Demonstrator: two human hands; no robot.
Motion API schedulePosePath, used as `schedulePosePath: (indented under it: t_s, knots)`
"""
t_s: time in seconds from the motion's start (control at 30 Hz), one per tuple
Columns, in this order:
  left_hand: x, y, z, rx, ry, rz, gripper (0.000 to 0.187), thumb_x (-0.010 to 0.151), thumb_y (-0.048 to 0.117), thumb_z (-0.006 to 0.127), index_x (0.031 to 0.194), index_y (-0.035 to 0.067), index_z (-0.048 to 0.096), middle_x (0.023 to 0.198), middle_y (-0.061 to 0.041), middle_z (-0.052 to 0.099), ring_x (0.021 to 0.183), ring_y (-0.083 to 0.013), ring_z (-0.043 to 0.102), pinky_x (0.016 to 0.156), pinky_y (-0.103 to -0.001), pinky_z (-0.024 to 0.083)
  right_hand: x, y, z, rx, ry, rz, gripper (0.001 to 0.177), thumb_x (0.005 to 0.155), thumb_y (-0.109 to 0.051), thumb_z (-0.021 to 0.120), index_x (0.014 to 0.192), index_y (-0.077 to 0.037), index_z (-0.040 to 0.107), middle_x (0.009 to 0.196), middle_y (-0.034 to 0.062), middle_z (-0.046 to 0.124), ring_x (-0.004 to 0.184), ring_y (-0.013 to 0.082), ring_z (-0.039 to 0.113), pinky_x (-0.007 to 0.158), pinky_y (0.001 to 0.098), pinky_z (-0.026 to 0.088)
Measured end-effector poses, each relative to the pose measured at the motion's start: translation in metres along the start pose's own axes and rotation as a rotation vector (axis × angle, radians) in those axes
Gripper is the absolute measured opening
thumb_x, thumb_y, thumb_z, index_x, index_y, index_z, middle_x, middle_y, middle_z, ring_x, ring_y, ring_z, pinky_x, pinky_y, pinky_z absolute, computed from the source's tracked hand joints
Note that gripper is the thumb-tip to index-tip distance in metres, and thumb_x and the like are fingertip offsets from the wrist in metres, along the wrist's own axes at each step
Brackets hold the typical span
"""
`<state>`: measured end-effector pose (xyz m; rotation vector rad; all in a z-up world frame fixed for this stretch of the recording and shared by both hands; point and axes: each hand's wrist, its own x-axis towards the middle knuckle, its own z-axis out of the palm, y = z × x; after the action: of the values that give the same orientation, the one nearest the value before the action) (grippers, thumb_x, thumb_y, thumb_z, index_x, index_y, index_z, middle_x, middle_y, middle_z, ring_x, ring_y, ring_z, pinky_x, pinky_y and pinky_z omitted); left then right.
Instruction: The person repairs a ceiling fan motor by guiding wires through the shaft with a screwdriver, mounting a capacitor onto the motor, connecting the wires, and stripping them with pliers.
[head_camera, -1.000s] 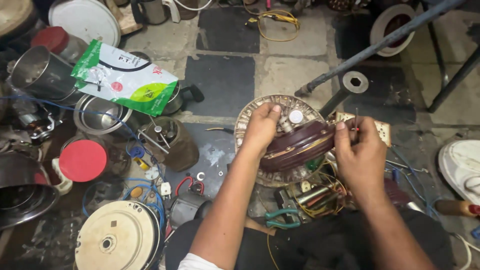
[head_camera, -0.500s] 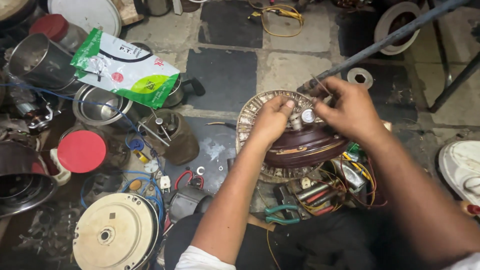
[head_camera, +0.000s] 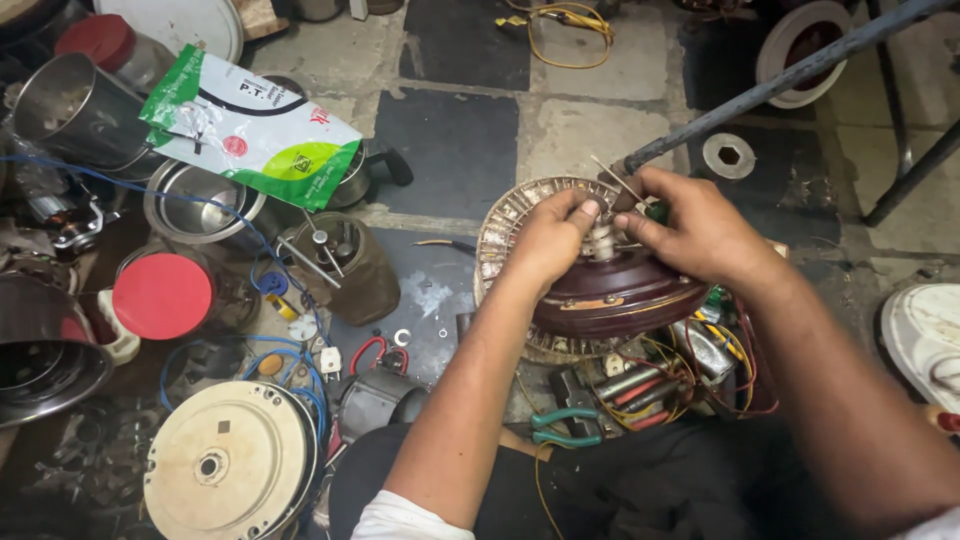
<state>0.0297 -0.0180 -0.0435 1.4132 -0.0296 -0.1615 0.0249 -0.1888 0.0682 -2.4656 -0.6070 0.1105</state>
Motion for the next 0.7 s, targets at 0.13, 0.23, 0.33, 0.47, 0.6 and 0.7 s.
schedulePosePath:
  t_s: [0.13, 0.23, 0.33, 0.47, 0.6, 0.7]
  knots:
    - [0.0, 0.001, -0.001, -0.046, -0.018, -0.037, 0.028, 0.104, 0.023, 0.055, 0.112, 0.0, 0.069, 0.099, -0.01, 0.073, 0.089, -0.0176, 0.065, 0.082, -0.034, 0.053, 0.001, -0.001, 0.001, 0.044, 0.017, 0.08, 0.025, 0.088, -0.021, 0.076, 0.104, -0.004, 0.068, 0.091, 0.0129, 0.075, 0.084, 0.0215, 0.07, 0.077, 0.0372, 0.054]
    - [0.002, -0.001, -0.003, -0.048, -0.005, -0.014, 0.026, 0.103, 0.022, 0.055, 0.114, 0.002, 0.068, 0.101, -0.008, 0.073, 0.092, -0.0166, 0.066, 0.083, -0.033, 0.053, 0.004, -0.001, 0.001, -0.004, 0.039, 0.08, 0.025, 0.088, -0.021, 0.077, 0.104, -0.004, 0.068, 0.09, 0.0116, 0.074, 0.081, 0.0186, 0.068, 0.075, 0.0369, 0.053]
    - [0.004, -0.003, -0.005, -0.052, -0.003, -0.005, 0.026, 0.103, 0.021, 0.055, 0.117, 0.003, 0.067, 0.104, -0.008, 0.074, 0.095, -0.0164, 0.067, 0.086, -0.032, 0.053, 0.005, -0.001, 0.0, 0.02, 0.041, 0.069, 0.024, 0.088, -0.022, 0.078, 0.102, -0.005, 0.068, 0.093, 0.0106, 0.075, 0.084, 0.0183, 0.069, 0.075, 0.0363, 0.053]
    - [0.004, 0.0, -0.004, -0.019, -0.009, -0.028, 0.028, 0.104, 0.022, 0.055, 0.116, 0.0, 0.067, 0.105, -0.011, 0.074, 0.095, -0.0188, 0.066, 0.086, -0.033, 0.053, 0.007, 0.0, 0.002, 0.032, 0.039, 0.155, 0.026, 0.087, -0.022, 0.079, 0.104, -0.005, 0.069, 0.094, 0.0107, 0.074, 0.086, 0.0181, 0.068, 0.077, 0.0358, 0.054]
    - [0.002, 0.003, -0.005, 0.033, 0.006, -0.014, 0.029, 0.103, 0.022, 0.053, 0.12, 0.001, 0.066, 0.109, -0.011, 0.074, 0.099, -0.0191, 0.068, 0.089, -0.034, 0.053, 0.009, 0.001, 0.002, 0.091, 0.022, 0.112, 0.023, 0.087, -0.02, 0.079, 0.103, -0.005, 0.07, 0.096, 0.0081, 0.076, 0.09, 0.016, 0.068, 0.082, 0.0341, 0.054]
    - [0.003, 0.004, -0.005, 0.036, 0.008, -0.008, 0.03, 0.103, 0.022, 0.053, 0.121, 0.001, 0.065, 0.111, -0.011, 0.074, 0.101, -0.0191, 0.068, 0.091, -0.033, 0.052, 0.01, 0.002, 0.002, 0.091, 0.016, 0.109, 0.024, 0.087, -0.02, 0.079, 0.104, -0.005, 0.07, 0.096, 0.0082, 0.076, 0.091, 0.0159, 0.068, 0.083, 0.0343, 0.053]
